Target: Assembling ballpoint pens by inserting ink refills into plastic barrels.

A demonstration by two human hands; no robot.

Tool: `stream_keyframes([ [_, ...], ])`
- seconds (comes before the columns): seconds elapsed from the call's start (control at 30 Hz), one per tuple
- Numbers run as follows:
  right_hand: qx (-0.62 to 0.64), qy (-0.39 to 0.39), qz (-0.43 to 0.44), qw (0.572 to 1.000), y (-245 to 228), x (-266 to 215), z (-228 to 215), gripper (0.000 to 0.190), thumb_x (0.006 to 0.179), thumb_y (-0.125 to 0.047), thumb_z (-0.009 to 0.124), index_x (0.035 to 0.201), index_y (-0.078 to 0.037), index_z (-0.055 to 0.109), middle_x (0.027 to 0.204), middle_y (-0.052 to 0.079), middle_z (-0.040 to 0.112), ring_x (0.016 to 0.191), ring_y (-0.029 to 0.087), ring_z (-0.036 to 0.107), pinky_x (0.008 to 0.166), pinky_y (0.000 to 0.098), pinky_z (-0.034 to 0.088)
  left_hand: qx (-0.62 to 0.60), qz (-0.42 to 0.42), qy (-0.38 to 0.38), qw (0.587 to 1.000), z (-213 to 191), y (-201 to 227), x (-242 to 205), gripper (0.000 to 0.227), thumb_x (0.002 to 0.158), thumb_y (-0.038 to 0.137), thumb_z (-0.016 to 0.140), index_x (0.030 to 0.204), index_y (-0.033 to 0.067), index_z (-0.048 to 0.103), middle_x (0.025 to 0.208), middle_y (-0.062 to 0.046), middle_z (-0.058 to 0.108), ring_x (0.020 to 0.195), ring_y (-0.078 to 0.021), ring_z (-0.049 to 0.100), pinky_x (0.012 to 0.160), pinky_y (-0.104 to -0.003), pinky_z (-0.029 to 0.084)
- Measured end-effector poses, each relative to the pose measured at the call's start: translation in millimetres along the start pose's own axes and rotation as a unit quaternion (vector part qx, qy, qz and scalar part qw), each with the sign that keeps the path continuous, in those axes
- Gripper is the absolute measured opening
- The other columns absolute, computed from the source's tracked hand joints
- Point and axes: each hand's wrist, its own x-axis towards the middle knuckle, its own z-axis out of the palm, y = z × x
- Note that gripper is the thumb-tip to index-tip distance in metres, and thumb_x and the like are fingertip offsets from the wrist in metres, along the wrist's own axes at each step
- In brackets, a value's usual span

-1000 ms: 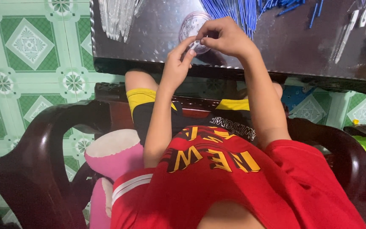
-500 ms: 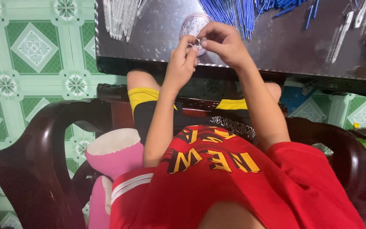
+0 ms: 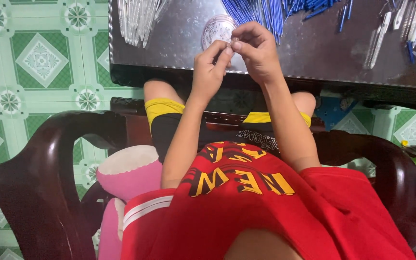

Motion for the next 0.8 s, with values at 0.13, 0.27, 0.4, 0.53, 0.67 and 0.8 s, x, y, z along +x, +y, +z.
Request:
stream_keyframes([
  [0.13,-0.005,0.032,-0.028,0.999,-5,-1,2,0.017,0.095,-0.005,0.076,0.107,-0.008,0.065,0.098,0.004,0.067,0.089,0.015,0.064,0.085,0.0287,0.055,-0.115,-0.104,0.022,0.988,4,-5,-2,0.017,0.103,0.02,0.051,0.093,0.0115,0.062,0.068,-0.001,0.059,0.054,-0.008,0.05,0.053,-0.021,0.041],
  [0.27,-0.11,0.147,-0.055,0.982,16,20,-14,0.012,0.091,-0.005,0.073,0.099,-0.01,0.066,0.089,0.001,0.063,0.084,0.014,0.058,0.076,0.0295,0.05,-0.179,-0.19,0.033,0.965,1,-11,-3,0.028,0.102,0.025,0.048,0.103,0.0083,0.07,0.069,-0.004,0.062,0.052,-0.0076,0.05,0.043,-0.02,0.032],
  [0.4,-0.306,0.197,-0.063,0.929,54,42,-33,0.011,0.085,-0.003,0.073,0.093,-0.011,0.069,0.084,-0.001,0.067,0.078,0.011,0.06,0.072,0.0267,0.05,-0.256,-0.193,0.046,0.946,-6,-14,-6,0.028,0.1,0.018,0.047,0.096,0.0016,0.069,0.07,-0.006,0.062,0.049,-0.0064,0.051,0.038,-0.017,0.029],
  [0.53,-0.45,0.199,-0.011,0.871,70,45,-39,0.008,0.086,-0.008,0.066,0.09,-0.015,0.067,0.088,-0.002,0.07,0.083,0.016,0.061,0.075,0.032,0.05,-0.321,-0.21,0.092,0.919,-15,-21,-8,0.029,0.092,0.017,0.047,0.086,0.0012,0.07,0.07,-0.009,0.062,0.055,-0.0091,0.056,0.038,-0.017,0.029],
  [0.67,-0.522,0.126,-0.044,0.843,101,46,-54,0.007,0.09,-0.01,0.07,0.085,-0.014,0.072,0.09,0.0,0.07,0.089,0.021,0.058,0.083,0.0388,0.042,-0.33,-0.199,0.095,0.918,-16,-24,-12,0.028,0.094,0.018,0.046,0.088,0.0034,0.069,0.069,-0.008,0.063,0.061,-0.0099,0.06,0.043,-0.018,0.034],
  [0.8,-0.523,0.198,-0.089,0.824,99,44,-75,0.012,0.095,-0.018,0.072,0.087,-0.014,0.079,0.088,0.001,0.073,0.089,0.019,0.06,0.077,0.0383,0.045,-0.308,-0.207,0.091,0.924,-18,-34,-17,0.027,0.092,0.019,0.049,0.088,0.0025,0.071,0.067,-0.008,0.063,0.055,-0.0092,0.054,0.042,-0.019,0.031],
])
